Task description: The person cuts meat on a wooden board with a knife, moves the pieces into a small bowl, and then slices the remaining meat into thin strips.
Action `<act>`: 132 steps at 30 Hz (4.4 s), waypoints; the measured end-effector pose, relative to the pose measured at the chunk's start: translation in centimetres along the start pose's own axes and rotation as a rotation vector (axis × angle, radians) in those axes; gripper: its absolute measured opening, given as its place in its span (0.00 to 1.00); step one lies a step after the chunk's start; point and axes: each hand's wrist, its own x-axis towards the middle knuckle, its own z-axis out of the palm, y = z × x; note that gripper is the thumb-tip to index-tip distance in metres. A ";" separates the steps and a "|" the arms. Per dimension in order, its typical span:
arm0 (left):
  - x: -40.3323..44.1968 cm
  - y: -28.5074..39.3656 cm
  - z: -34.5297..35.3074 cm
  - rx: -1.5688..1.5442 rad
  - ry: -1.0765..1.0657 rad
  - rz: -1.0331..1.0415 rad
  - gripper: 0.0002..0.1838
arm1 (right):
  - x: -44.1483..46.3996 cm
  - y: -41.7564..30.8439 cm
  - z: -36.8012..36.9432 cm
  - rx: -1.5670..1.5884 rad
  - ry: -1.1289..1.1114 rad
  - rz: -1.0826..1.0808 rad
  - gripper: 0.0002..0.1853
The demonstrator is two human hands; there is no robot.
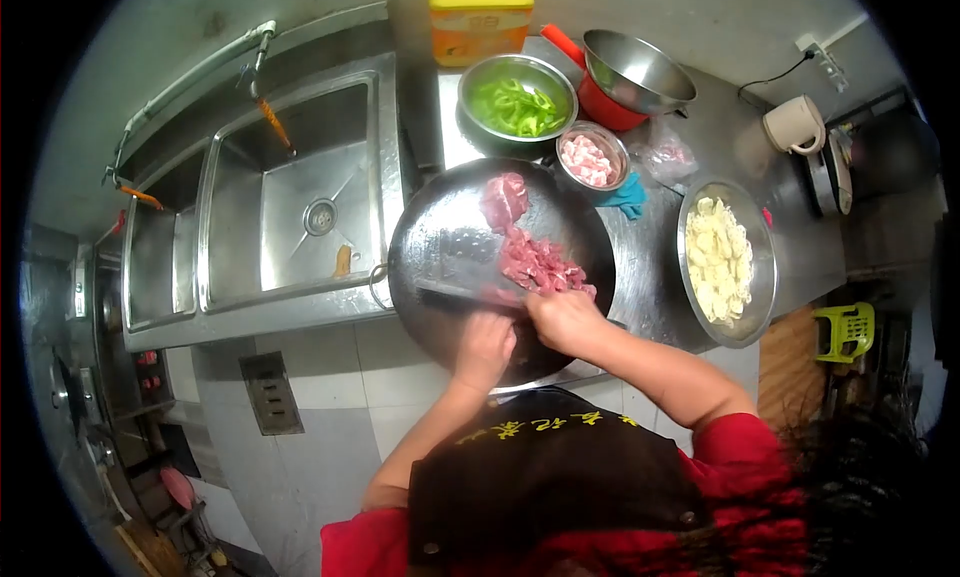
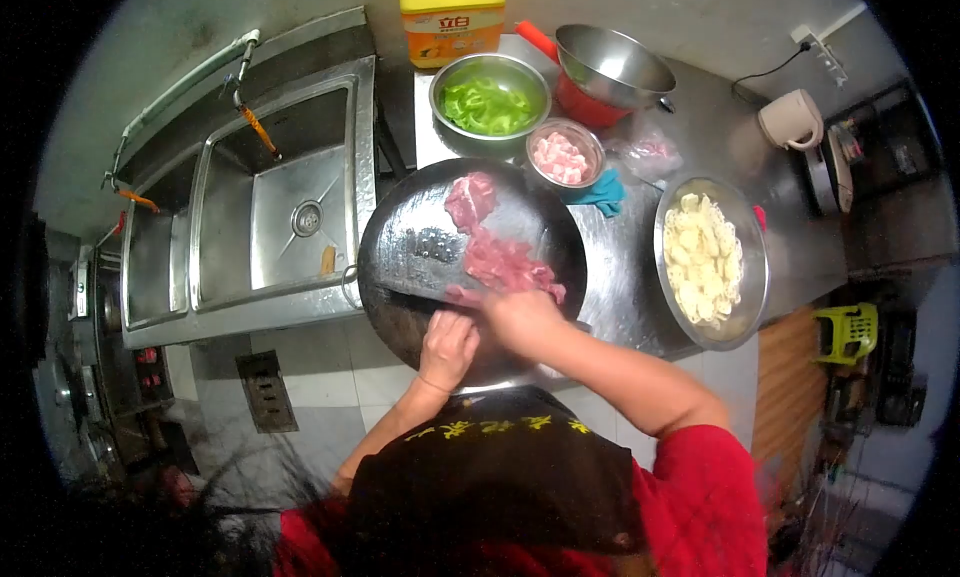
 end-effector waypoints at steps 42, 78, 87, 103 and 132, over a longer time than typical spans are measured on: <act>-0.8 -0.2 0.1 0.091 0.033 0.012 0.10 | -7.6 2.8 -4.4 -0.008 -0.145 0.144 0.06; 0.0 0.1 -0.7 0.008 0.050 0.052 0.12 | -2.9 2.6 -1.5 0.036 -0.227 0.091 0.13; -0.6 0.3 -0.9 0.065 0.096 0.041 0.13 | -5.8 1.3 -3.1 0.162 -0.132 0.238 0.12; -0.5 0.2 -0.3 0.002 -0.042 0.118 0.12 | -2.3 1.1 -0.8 0.120 -0.166 0.181 0.13; 3.6 2.6 2.2 0.209 -0.041 0.124 0.18 | -7.9 3.0 -3.2 0.139 0.070 0.364 0.12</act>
